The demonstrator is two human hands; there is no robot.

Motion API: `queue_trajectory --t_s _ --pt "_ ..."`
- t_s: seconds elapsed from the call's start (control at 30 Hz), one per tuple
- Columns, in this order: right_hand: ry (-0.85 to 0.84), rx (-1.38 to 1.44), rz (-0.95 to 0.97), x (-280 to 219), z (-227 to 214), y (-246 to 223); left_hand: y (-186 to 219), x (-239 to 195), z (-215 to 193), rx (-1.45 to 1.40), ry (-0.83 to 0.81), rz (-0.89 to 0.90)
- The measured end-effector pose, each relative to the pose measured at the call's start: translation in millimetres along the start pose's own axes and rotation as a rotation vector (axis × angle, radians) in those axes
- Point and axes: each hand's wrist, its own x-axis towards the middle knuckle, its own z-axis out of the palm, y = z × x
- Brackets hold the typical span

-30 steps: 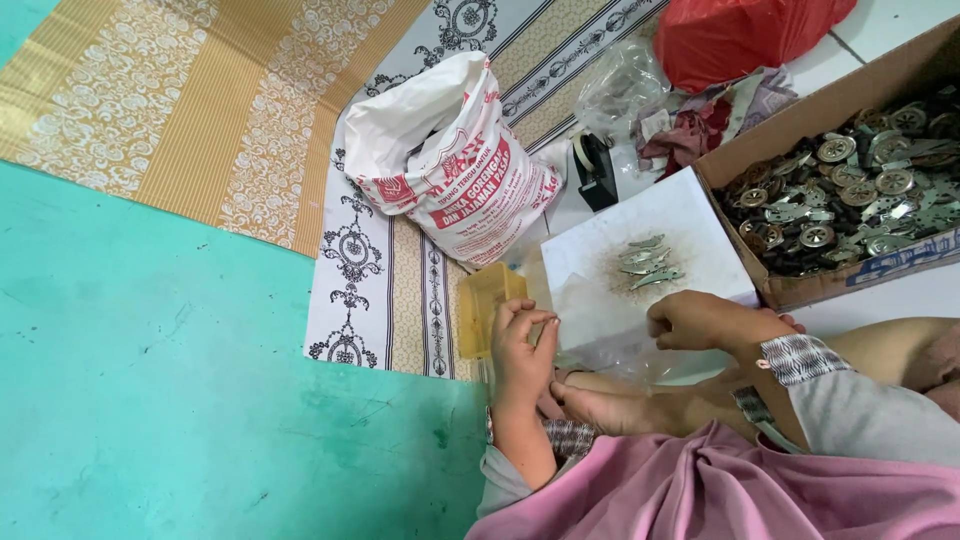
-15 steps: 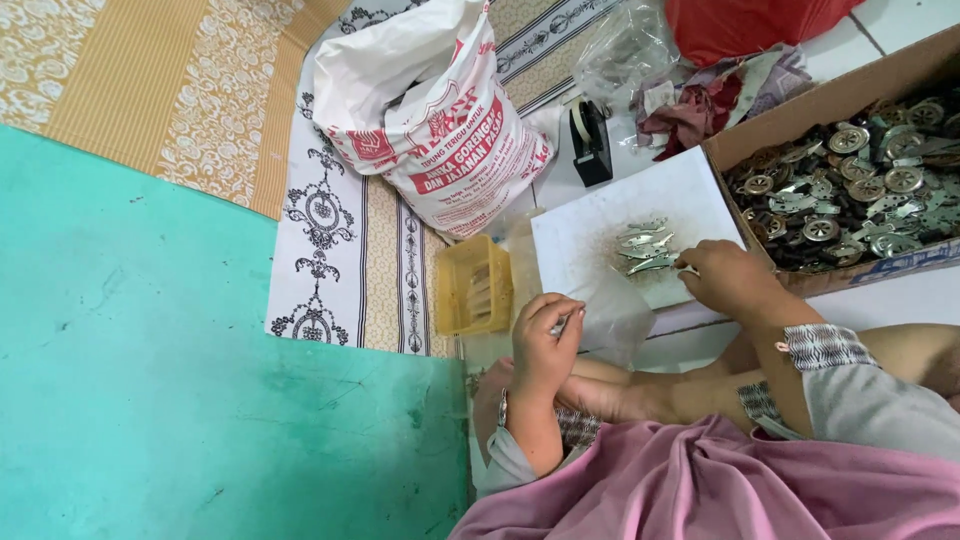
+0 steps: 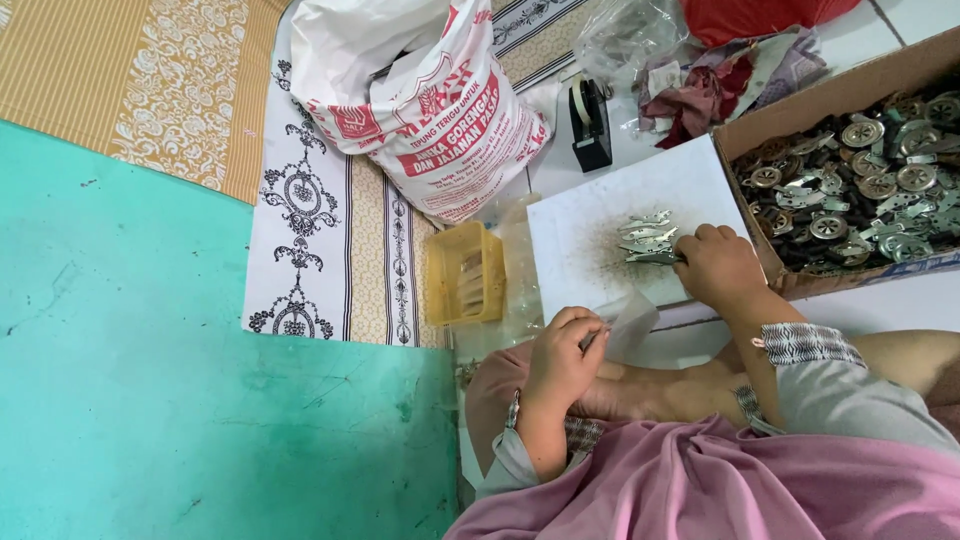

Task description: The person sits on the floor and sorts small metal parts from a cardboard box onto a white board. They then pick up a small plastic bag and place the sorted metal parts into it.

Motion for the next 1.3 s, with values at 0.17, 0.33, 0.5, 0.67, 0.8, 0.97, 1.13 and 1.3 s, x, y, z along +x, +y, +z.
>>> queue_trajectory --t_s 0.17,0.33,0.5,0.67,0.8,0.97,1.13,1.3 --pt "0.003 0.325 -0.026 -2.1 -11.3 -1.9 -6.0 -1.1 8.6 0.037 0.01 -0.003" --pt "0.185 0.713 -0.041 -19.3 -75.9 -23.9 -3.9 -3.0 9.2 0.066 -0.002 -0.022" --pt "0.444 0.979 -0.196 -42.4 -143.2 -47.7 -2.9 -0.6 12.1 0.067 -0.02 -0.027" --pt "0.441 0.737 -0.481 -63.0 -177.9 -62.4 -1.1 2.2 13.9 0.081 -0.057 -0.066" --pt "0.416 0.569 -0.533 -65.0 -170.8 -67.4 7.8 4.1 11.3 0.08 -0.075 -0.08" --pt "0.335 0.384 -0.559 -65.6 -163.8 -67.6 16.2 9.9 10.6 0.082 0.002 0.022" --pt "0.358 0.405 -0.576 -67.3 -172.1 -67.1 27.0 22.3 5.8 0.074 0.05 0.083" --pt "0.36 0.504 -0.427 -49.2 -167.3 -41.9 23.6 29.7 -2.9 0.077 0.07 0.15"
